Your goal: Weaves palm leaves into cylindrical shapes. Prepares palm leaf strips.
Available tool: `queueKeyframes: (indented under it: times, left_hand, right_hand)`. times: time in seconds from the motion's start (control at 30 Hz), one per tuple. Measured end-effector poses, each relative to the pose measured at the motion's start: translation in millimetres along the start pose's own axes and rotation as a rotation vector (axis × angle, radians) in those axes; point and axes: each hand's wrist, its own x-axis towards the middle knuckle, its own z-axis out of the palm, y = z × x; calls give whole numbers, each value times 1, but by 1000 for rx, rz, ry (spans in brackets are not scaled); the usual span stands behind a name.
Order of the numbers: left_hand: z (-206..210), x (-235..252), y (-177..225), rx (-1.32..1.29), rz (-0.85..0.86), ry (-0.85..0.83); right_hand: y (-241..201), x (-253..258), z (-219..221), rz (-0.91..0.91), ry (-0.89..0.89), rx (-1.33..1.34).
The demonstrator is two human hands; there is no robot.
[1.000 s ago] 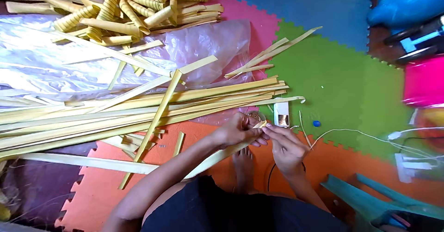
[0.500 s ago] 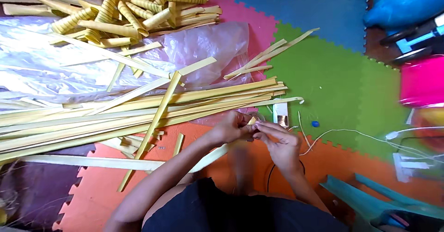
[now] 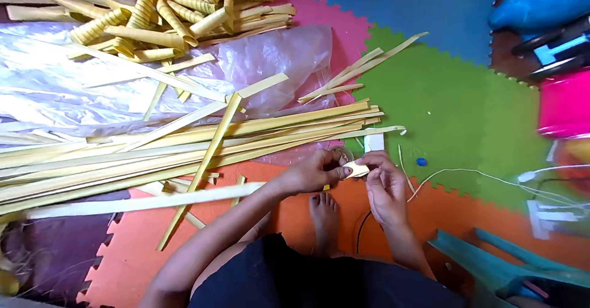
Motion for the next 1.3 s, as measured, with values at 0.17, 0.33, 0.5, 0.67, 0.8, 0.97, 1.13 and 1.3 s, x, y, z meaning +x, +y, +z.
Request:
queueKeyframes:
  times: [0.17,0.33,0.5,0.67,0.8,0.97,1.13,1.3]
  left_hand:
    - [-3,-1,7,202,159,61]
    - [5,1,13,483,268,208]
    - [2,1,16,424,189,232]
    - [-3,1,12,346,159,75]
    - [0,2,6,440,220,207]
    - [2,1,3,418,249,217]
    - [-1,2,-1,470,297,141]
    - [1,3,-4,529,285,190]
  right_hand:
    - [-18,-1,13,564,185,486]
    - [-22,-6,22,831,173,744]
    - [-13,-12,29,454,215,289]
    - [-16,-10,23,602,269,512]
    - [-14,-16,28,675,234,536]
    - [-3,-13,27,522,194,363]
    - [5,-20,18,731,144,728]
    - [7,-19,21,594,129,442]
